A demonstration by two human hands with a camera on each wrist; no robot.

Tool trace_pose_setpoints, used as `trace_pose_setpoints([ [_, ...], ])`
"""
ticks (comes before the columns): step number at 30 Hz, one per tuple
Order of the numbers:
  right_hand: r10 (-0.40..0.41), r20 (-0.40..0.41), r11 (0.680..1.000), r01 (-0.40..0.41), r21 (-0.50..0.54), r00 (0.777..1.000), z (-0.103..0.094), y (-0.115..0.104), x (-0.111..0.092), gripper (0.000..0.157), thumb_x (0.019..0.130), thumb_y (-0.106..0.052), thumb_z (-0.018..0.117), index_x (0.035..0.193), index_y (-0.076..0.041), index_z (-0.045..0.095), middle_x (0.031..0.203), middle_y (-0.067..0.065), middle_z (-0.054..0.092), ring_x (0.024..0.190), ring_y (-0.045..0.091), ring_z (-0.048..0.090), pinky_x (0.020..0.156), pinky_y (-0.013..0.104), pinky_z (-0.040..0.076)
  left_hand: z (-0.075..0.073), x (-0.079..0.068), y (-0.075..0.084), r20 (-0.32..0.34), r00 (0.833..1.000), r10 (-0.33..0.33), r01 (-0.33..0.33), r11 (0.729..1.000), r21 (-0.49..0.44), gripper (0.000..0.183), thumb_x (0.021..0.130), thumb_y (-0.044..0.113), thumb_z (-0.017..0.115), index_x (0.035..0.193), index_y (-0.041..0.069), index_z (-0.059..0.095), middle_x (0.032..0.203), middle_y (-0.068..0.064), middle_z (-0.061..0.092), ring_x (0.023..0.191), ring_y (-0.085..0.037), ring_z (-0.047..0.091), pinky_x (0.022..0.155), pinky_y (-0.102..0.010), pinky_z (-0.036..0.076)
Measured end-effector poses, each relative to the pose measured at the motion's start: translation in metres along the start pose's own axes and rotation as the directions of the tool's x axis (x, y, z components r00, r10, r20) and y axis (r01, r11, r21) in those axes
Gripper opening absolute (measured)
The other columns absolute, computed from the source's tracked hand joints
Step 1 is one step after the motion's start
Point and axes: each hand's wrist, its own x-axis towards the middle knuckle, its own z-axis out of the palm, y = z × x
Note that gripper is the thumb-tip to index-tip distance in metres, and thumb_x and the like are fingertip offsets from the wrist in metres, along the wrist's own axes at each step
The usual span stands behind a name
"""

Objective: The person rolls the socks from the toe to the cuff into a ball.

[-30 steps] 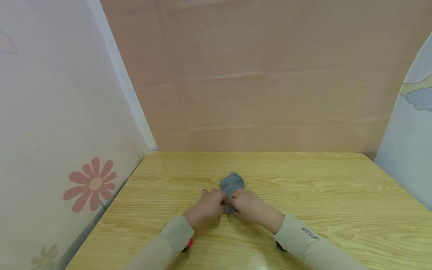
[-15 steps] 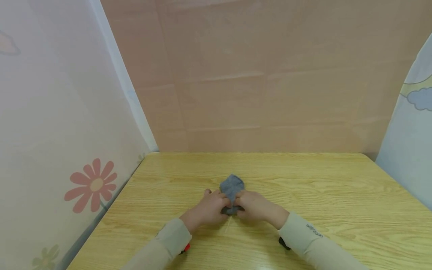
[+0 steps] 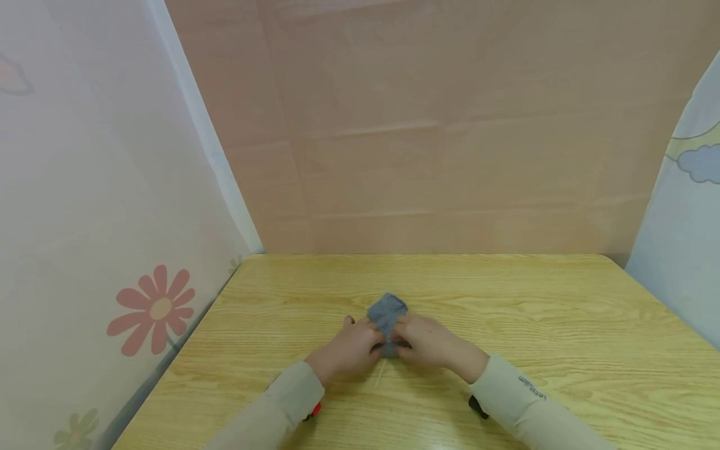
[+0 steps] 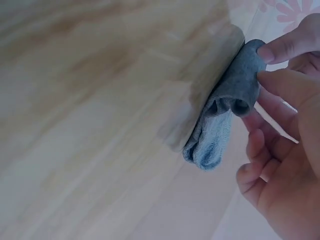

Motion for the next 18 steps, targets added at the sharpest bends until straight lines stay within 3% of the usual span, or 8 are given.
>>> trace_pose_setpoints([
  [4,-0.026,-0.039,0.999,0.024,-0.046,0.999,0.001,0.001,0.0,0.003,0.083,-0.013,0.073,0.083,-0.016,0.071,0.079,-0.007,0.057,0.072,0.007,0.049,0.064,0.022,0.044,-0.002,0.004,-0.002,0.057,0.998,-0.026,0.027,0.999,-0.021,0.017,0.095,0.015,0.057,0.087,0.018,0.071,0.083,0.009,0.059,0.078,-0.008,0.047,0.076,-0.037,0.033],
  [7,-0.045,-0.026,0.994,0.042,-0.104,0.999,0.001,0.001,0.001,0.009,0.079,-0.016,0.078,0.085,-0.014,0.073,0.082,-0.005,0.061,0.076,0.01,0.052,0.067,0.023,0.047,-0.001,0.007,-0.004,0.093,0.995,-0.04,0.046,0.997,-0.068,0.019,0.096,0.013,0.054,0.088,0.016,0.071,0.084,0.008,0.059,0.081,-0.009,0.048,0.085,-0.047,0.037],
  [11,-0.067,0.002,0.975,0.066,-0.213,0.998,0.002,-0.001,0.002,0.019,0.073,-0.022,0.083,0.085,-0.014,0.07,0.082,-0.005,0.06,0.075,0.011,0.051,0.067,0.023,0.046,0.0,0.011,-0.008,0.113,0.992,-0.062,0.08,0.983,-0.162,0.022,0.095,0.009,0.054,0.082,0.015,0.07,0.075,0.008,0.057,0.078,-0.01,0.048,0.095,-0.064,0.033],
  [13,-0.071,0.0,0.968,0.069,-0.24,0.998,0.003,-0.002,0.003,0.019,0.072,-0.022,0.083,0.082,-0.014,0.068,0.079,-0.005,0.058,0.072,0.01,0.047,0.063,0.022,0.043,0.0,0.012,-0.01,0.099,0.992,-0.076,0.094,0.977,-0.192,0.02,0.094,0.008,0.055,0.083,0.015,0.07,0.073,0.009,0.057,0.076,-0.009,0.049,0.096,-0.066,0.031],
  [15,-0.063,-0.004,0.968,0.06,-0.244,0.998,0.004,-0.002,0.004,0.017,0.073,-0.019,0.082,0.079,-0.014,0.067,0.076,-0.006,0.055,0.068,0.009,0.041,0.06,0.021,0.039,0.0,0.012,-0.011,0.069,0.994,-0.089,0.102,0.972,-0.211,0.017,0.093,0.009,0.057,0.084,0.016,0.069,0.075,0.009,0.058,0.076,-0.008,0.048,0.095,-0.062,0.032],
  [18,-0.052,-0.011,0.97,0.048,-0.239,0.999,0.005,-0.002,0.004,0.015,0.074,-0.015,0.08,0.076,-0.014,0.065,0.072,-0.007,0.051,0.066,0.009,0.032,0.058,0.021,0.031,0.0,0.011,-0.01,0.008,0.996,-0.086,0.086,0.981,-0.175,0.013,0.092,0.01,0.059,0.088,0.018,0.068,0.082,0.011,0.059,0.076,-0.007,0.046,0.085,-0.045,0.032],
])
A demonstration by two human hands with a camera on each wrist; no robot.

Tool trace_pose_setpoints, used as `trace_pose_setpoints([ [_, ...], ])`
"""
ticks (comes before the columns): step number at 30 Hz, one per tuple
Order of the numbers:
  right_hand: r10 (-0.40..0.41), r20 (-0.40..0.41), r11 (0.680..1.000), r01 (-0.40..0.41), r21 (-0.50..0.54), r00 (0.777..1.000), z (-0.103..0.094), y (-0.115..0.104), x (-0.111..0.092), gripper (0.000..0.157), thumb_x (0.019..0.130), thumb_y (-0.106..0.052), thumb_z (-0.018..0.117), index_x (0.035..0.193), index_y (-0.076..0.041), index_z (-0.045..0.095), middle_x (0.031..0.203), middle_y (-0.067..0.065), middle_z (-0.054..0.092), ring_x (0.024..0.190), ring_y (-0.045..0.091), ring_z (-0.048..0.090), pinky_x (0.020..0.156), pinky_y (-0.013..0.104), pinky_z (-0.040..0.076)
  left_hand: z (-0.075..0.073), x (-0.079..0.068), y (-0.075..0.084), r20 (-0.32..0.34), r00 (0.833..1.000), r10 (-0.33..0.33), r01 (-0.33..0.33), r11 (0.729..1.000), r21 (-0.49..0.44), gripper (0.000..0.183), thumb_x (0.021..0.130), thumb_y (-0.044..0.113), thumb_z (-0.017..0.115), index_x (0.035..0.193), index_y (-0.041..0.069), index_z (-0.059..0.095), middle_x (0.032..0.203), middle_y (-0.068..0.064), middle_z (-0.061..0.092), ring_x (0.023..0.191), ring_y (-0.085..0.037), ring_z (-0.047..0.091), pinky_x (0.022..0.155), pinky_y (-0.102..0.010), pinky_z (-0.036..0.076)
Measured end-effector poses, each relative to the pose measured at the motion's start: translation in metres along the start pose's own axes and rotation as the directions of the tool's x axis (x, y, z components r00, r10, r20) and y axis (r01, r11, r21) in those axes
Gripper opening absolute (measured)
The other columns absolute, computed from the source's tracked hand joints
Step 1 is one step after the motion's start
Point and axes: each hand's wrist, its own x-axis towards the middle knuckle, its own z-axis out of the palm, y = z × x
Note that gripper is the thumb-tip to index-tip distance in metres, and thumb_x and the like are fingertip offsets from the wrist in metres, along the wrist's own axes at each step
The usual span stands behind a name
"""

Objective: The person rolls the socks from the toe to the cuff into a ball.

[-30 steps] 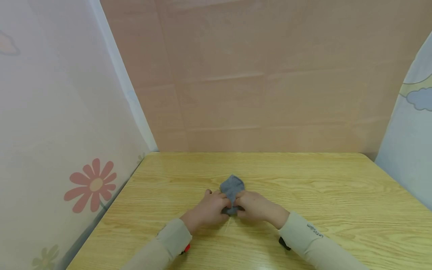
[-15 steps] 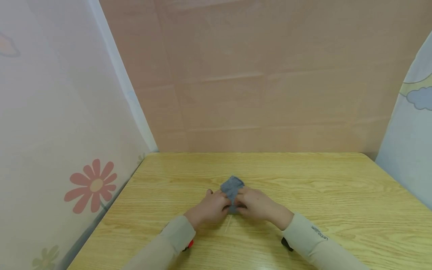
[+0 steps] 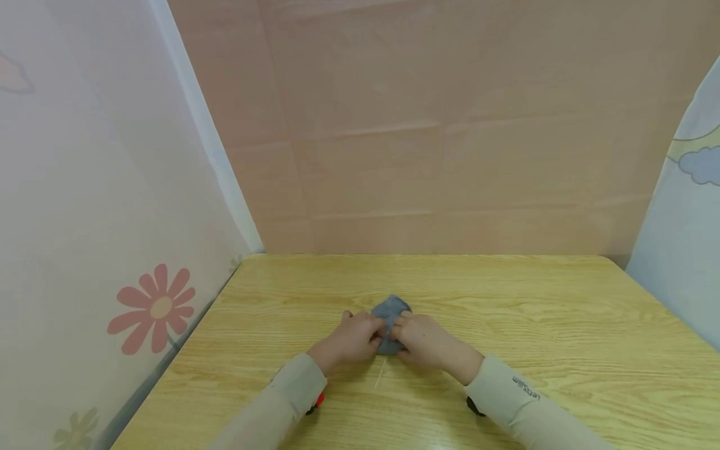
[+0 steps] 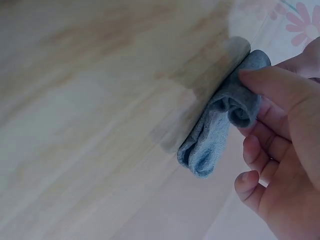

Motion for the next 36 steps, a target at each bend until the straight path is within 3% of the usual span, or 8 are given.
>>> trace_pose_setpoints([
  [4,0.014,0.009,1.0,-0.014,-0.012,1.0,0.0008,0.0001,0.0011,0.013,0.077,-0.016,0.078,0.075,-0.015,0.065,0.07,-0.008,0.048,0.065,0.01,0.029,0.058,0.021,0.028,-0.0002,-0.0021,0.0017,-0.034,0.999,0.039,-0.036,0.996,0.087,0.009,0.09,0.015,0.062,0.086,0.02,0.068,0.08,0.011,0.054,0.072,-0.009,0.04,0.073,-0.036,0.024],
  [7,0.028,0.014,1.0,-0.028,-0.004,1.0,0.0013,-0.0001,0.0014,0.013,0.077,-0.015,0.077,0.074,-0.015,0.065,0.069,-0.008,0.047,0.065,0.009,0.028,0.058,0.021,0.027,-0.0012,-0.0035,0.0047,-0.01,0.999,0.039,-0.037,0.989,0.142,0.002,0.087,0.021,0.067,0.089,0.021,0.068,0.081,0.011,0.054,0.076,-0.009,0.042,0.078,-0.039,0.03],
  [11,0.039,0.021,0.998,-0.04,0.056,0.999,0.0024,0.0013,0.0013,0.017,0.076,-0.011,0.075,0.07,-0.016,0.06,0.069,-0.009,0.045,0.064,0.009,0.028,0.059,0.023,0.029,0.0007,-0.0033,0.0066,0.005,0.999,0.048,-0.048,0.979,0.2,0.013,0.081,0.022,0.074,0.091,0.02,0.066,0.09,0.01,0.06,0.085,-0.01,0.049,0.085,-0.047,0.037],
  [16,0.056,0.06,0.988,-0.064,0.139,0.997,0.0035,0.0038,0.0008,0.016,0.076,-0.01,0.07,0.069,-0.017,0.058,0.069,-0.011,0.044,0.063,0.006,0.031,0.073,0.028,0.044,0.0028,-0.0028,0.0075,0.0,0.997,0.081,-0.079,0.978,0.194,0.008,0.08,0.015,0.071,0.08,0.02,0.065,0.076,0.012,0.055,0.08,-0.01,0.048,0.083,-0.048,0.037],
  [21,0.066,0.041,0.986,-0.072,0.15,0.997,0.0024,0.0045,-0.0005,0.006,0.076,-0.013,0.07,0.077,-0.015,0.065,0.073,-0.01,0.047,0.067,0.008,0.032,0.063,0.024,0.034,0.0026,-0.0025,0.0073,-0.005,0.995,0.095,-0.093,0.979,0.184,0.019,0.083,0.012,0.067,0.068,0.02,0.057,0.065,0.011,0.046,0.075,-0.009,0.045,0.08,-0.046,0.035],
  [27,0.055,-0.044,0.991,-0.049,0.128,0.998,0.0004,0.0016,-0.0025,0.011,0.072,-0.011,0.075,0.079,-0.013,0.066,0.077,-0.008,0.053,0.072,0.008,0.041,0.064,0.022,0.04,0.0024,0.0015,0.0056,0.041,0.997,0.065,-0.068,0.994,0.087,0.029,0.088,0.013,0.063,0.062,0.019,0.051,0.06,0.011,0.043,0.072,-0.009,0.043,0.085,-0.051,0.033],
  [30,0.046,-0.061,0.994,-0.039,0.106,0.997,-0.001,-0.0007,-0.0025,0.015,0.069,-0.011,0.078,0.073,-0.015,0.064,0.074,-0.008,0.052,0.07,0.007,0.04,0.06,0.022,0.038,0.0003,0.0048,0.005,0.087,0.996,0.035,-0.036,0.999,0.005,0.03,0.089,0.013,0.061,0.06,0.019,0.052,0.058,0.01,0.044,0.071,-0.01,0.043,0.094,-0.06,0.031],
  [36,0.029,-0.06,0.999,-0.031,-0.037,0.998,-0.0004,-0.0035,-0.0011,0.021,0.067,-0.019,0.083,0.069,-0.017,0.062,0.072,-0.008,0.051,0.069,0.008,0.037,0.055,0.02,0.032,-0.0045,0.006,0.0064,0.131,0.991,-0.035,0.047,0.995,-0.087,0.028,0.089,0.013,0.059,0.062,0.017,0.055,0.057,0.008,0.047,0.072,-0.01,0.047,0.1,-0.074,0.019],
])
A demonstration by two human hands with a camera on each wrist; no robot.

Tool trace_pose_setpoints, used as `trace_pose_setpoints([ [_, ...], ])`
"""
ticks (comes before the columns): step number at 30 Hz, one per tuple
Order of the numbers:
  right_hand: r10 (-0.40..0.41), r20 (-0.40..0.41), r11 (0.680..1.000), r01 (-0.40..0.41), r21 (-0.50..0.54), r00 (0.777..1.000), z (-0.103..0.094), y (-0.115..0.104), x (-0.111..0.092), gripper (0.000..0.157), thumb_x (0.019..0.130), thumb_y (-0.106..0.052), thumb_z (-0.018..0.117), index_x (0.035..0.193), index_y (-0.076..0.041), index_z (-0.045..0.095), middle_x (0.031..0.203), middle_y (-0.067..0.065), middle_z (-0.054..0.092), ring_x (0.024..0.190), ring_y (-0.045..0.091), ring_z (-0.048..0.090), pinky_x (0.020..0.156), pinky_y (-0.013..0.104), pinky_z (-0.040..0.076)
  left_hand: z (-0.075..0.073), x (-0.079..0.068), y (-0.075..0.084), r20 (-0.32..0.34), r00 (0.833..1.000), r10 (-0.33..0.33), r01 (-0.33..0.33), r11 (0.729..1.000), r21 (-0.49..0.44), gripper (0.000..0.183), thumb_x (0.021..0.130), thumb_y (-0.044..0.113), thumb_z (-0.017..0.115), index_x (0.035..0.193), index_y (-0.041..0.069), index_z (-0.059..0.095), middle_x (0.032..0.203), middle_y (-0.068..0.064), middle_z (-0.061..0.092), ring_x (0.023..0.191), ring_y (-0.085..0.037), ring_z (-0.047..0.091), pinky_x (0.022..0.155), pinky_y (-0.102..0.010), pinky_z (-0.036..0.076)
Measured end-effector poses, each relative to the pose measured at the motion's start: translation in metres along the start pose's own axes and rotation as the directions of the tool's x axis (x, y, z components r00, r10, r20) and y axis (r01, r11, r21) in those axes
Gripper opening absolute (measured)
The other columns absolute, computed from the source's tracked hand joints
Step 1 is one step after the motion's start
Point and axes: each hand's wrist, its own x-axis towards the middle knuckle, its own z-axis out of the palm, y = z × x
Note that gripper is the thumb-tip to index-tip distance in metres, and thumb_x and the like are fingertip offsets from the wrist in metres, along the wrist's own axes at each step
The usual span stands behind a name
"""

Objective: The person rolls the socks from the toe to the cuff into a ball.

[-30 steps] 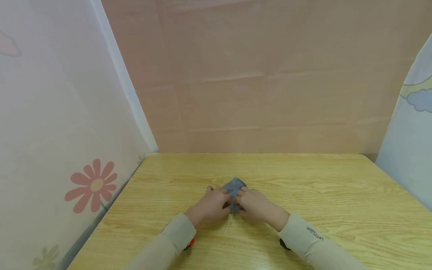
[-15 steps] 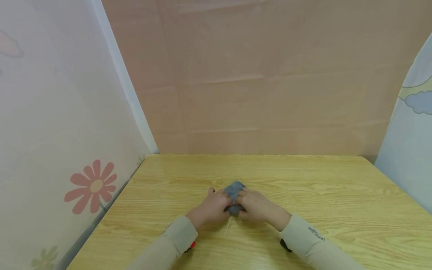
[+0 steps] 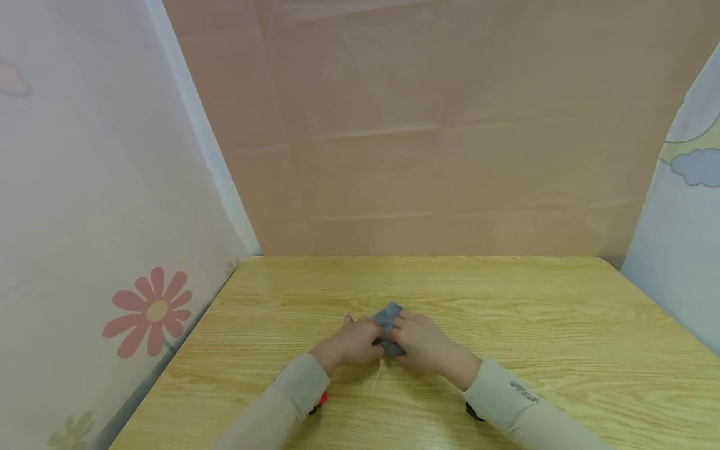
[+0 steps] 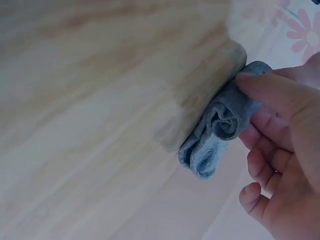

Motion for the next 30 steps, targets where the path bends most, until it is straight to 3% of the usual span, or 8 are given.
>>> trace_pose_setpoints([
  [5,-0.011,0.009,0.997,0.011,-0.075,1.0,0.0017,0.0009,0.002,0.014,0.071,-0.016,0.077,0.069,-0.015,0.063,0.069,-0.006,0.05,0.066,0.009,0.035,0.052,0.02,0.027,-0.0005,-0.0025,0.0003,-0.024,0.998,-0.059,0.059,0.998,-0.007,0.007,0.086,0.016,0.062,0.082,0.011,0.065,0.07,0.005,0.057,0.076,-0.014,0.052,0.101,-0.071,0.022],
  [8,-0.002,0.02,0.999,0.003,-0.047,1.0,0.0031,0.0027,0.0022,0.011,0.073,-0.014,0.075,0.07,-0.013,0.065,0.069,-0.006,0.05,0.066,0.009,0.034,0.053,0.02,0.027,0.0001,-0.0039,0.0008,-0.043,0.997,-0.061,0.063,0.997,0.042,0.015,0.083,0.017,0.068,0.097,0.014,0.064,0.089,0.005,0.061,0.087,-0.015,0.052,0.098,-0.065,0.029],
  [11,0.008,0.045,1.0,-0.009,0.007,0.999,0.0046,0.0049,0.0018,0.012,0.074,-0.013,0.074,0.069,-0.014,0.063,0.069,-0.007,0.049,0.066,0.009,0.034,0.055,0.021,0.031,0.001,-0.0042,0.0022,-0.059,0.998,-0.032,0.039,0.991,0.128,0.018,0.08,0.017,0.072,0.093,0.018,0.06,0.096,0.006,0.059,0.09,-0.016,0.051,0.092,-0.058,0.034],
  [16,0.023,0.083,0.995,-0.031,0.096,0.996,0.0051,0.0057,0.0016,0.018,0.078,-0.012,0.071,0.066,-0.016,0.058,0.069,-0.008,0.048,0.065,0.008,0.038,0.068,0.026,0.042,0.0029,-0.0041,0.0059,-0.098,0.995,0.021,0.001,0.976,0.217,0.018,0.08,0.017,0.074,0.085,0.021,0.057,0.09,0.01,0.056,0.085,-0.012,0.048,0.082,-0.045,0.033],
  [24,0.067,0.133,0.969,-0.096,0.227,0.989,0.0024,0.0058,-0.0006,0.021,0.088,-0.012,0.063,0.068,-0.015,0.058,0.068,-0.01,0.044,0.062,0.007,0.032,0.066,0.024,0.033,0.005,-0.0039,0.0089,-0.13,0.99,0.046,-0.013,0.971,0.24,0.014,0.08,0.013,0.074,0.083,0.02,0.062,0.079,0.013,0.059,0.07,-0.011,0.038,0.073,-0.036,0.024],
  [30,0.12,0.119,0.958,-0.146,0.247,0.986,-0.0001,0.0063,-0.0027,0.005,0.09,-0.014,0.065,0.086,-0.012,0.066,0.084,-0.005,0.058,0.075,0.01,0.049,0.067,0.028,0.044,0.0062,-0.0015,0.0065,-0.133,0.989,0.058,-0.027,0.974,0.224,0.01,0.084,0.013,0.07,0.078,0.02,0.066,0.075,0.012,0.06,0.069,-0.01,0.039,0.07,-0.033,0.022],
])
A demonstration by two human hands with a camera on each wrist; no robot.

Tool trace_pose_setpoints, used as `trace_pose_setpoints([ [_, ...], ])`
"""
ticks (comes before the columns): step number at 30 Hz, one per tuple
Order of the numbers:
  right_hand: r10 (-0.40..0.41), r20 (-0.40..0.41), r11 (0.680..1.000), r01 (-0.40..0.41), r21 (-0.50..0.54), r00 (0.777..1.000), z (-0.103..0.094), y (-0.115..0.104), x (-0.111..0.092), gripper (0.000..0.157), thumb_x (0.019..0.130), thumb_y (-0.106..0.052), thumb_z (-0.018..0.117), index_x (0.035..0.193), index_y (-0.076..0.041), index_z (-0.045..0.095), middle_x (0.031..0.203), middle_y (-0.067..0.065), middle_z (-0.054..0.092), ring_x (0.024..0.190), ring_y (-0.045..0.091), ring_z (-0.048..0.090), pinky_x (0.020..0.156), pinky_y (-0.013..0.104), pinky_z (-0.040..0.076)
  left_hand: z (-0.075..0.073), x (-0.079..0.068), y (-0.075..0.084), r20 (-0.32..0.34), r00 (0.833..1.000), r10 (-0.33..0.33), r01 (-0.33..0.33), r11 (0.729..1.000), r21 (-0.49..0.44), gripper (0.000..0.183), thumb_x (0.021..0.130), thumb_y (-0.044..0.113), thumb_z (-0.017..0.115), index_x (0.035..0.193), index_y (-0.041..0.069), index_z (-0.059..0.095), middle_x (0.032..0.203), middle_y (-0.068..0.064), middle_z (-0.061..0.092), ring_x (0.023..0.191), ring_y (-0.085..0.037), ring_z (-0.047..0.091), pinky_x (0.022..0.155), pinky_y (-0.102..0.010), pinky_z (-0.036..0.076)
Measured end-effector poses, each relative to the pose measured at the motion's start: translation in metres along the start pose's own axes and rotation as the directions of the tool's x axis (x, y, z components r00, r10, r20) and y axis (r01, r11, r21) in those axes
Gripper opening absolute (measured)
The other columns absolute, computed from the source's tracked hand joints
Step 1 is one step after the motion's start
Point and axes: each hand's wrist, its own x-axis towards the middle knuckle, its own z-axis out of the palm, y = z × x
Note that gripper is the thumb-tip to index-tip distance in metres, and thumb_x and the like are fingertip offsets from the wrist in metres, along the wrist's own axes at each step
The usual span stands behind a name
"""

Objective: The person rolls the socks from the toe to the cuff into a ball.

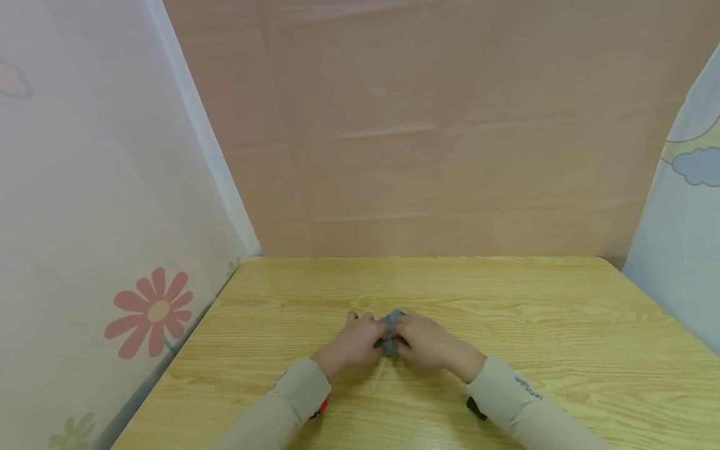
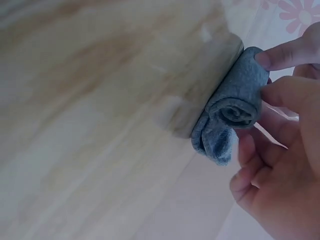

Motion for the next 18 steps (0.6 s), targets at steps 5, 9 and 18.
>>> trace_pose_setpoints([
  [5,-0.02,-0.055,0.999,0.018,-0.043,0.998,-0.003,-0.003,0.0,0.007,0.085,-0.016,0.073,0.088,-0.013,0.067,0.089,-0.004,0.061,0.078,0.011,0.051,0.069,0.027,0.046,0.0,0.003,-0.003,0.038,0.999,-0.014,0.016,0.999,-0.05,0.021,0.089,0.01,0.064,0.071,0.02,0.061,0.069,0.012,0.055,0.07,-0.011,0.04,0.072,-0.035,0.024],
  [9,-0.071,-0.074,0.992,0.063,-0.107,0.995,-0.004,-0.005,0.0,0.011,0.078,-0.017,0.079,0.084,-0.013,0.072,0.084,-0.004,0.062,0.07,0.008,0.042,0.061,0.022,0.039,-0.001,0.002,-0.004,0.08,0.996,-0.042,0.051,0.993,-0.108,0.01,0.092,0.011,0.06,0.086,0.017,0.065,0.084,0.008,0.063,0.081,-0.014,0.049,0.09,-0.051,0.035],
  [18,-0.077,-0.057,0.97,0.061,-0.235,0.995,-0.002,-0.004,0.0,0.02,0.072,-0.024,0.084,0.085,-0.012,0.073,0.085,-0.003,0.065,0.071,0.011,0.045,0.059,0.024,0.039,0.002,0.002,-0.011,0.086,0.993,-0.08,0.095,0.978,-0.188,0.014,0.095,0.02,0.06,0.106,0.016,0.068,0.103,0.003,0.064,0.1,-0.02,0.055,0.101,-0.07,0.023],
])
